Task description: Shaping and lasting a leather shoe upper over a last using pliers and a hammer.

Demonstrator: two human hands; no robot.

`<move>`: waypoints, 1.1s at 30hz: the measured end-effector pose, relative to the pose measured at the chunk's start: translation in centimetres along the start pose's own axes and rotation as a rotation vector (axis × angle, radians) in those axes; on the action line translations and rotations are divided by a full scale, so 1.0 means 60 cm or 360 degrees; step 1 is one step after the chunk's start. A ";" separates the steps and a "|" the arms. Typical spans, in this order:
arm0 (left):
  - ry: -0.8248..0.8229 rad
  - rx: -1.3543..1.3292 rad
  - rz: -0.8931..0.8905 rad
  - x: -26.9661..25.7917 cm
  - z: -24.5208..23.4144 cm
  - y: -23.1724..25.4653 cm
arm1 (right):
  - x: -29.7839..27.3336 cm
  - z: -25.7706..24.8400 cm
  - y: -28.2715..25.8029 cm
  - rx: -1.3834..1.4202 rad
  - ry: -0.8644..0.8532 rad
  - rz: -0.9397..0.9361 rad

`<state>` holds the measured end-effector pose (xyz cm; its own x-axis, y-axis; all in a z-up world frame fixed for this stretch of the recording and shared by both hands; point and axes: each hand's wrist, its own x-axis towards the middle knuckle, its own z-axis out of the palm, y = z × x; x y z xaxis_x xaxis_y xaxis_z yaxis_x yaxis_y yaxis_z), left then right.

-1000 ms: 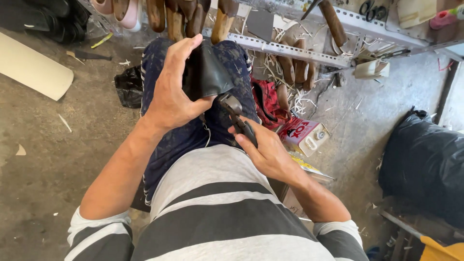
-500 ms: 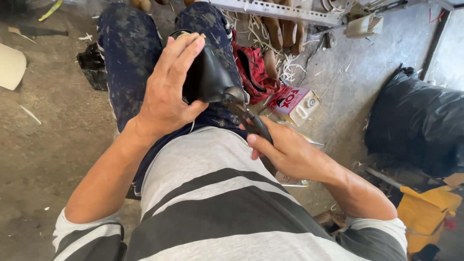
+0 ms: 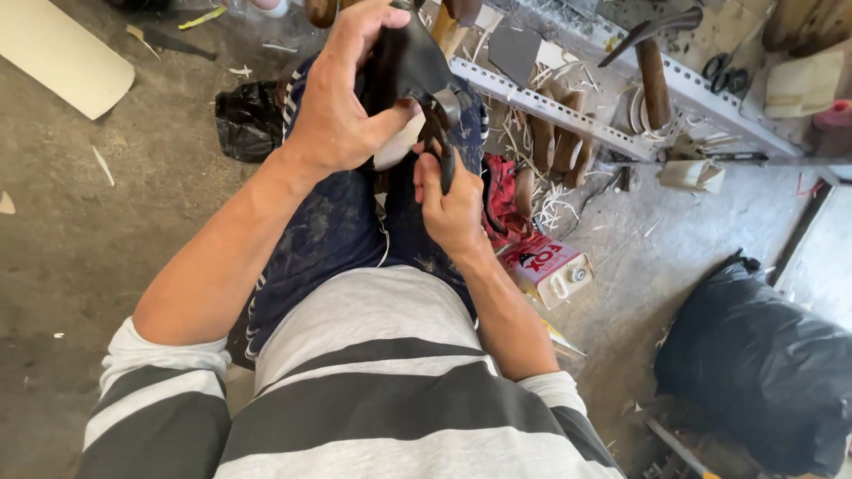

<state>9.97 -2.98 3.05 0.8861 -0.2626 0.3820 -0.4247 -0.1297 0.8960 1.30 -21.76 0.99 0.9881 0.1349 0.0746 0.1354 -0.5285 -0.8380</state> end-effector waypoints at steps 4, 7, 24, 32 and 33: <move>0.0095 0.0007 -0.0035 -0.004 0.002 -0.010 | 0.019 0.018 0.020 0.0056 0.0054 -0.0078; 0.0049 -0.0093 -0.0168 -0.011 0.004 0.008 | 0.000 -0.024 -0.006 0.0070 -0.0005 -0.0019; -0.0140 0.1553 0.0614 -0.152 0.083 0.006 | -0.222 -0.142 0.141 0.0904 -0.0152 0.1053; 0.0063 0.1172 0.0608 -0.185 0.108 0.016 | -0.207 -0.114 0.159 0.1404 0.0338 0.1344; 0.0055 0.1190 0.0562 -0.183 0.104 0.017 | -0.204 -0.114 0.159 0.1404 0.0363 0.1362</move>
<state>-1.35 -6.21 -1.64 0.6772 -0.3792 0.6306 -0.6799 -0.6502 0.3392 -8.99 -34.17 -4.24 0.7367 -0.1692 -0.6547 -0.5647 0.3788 -0.7333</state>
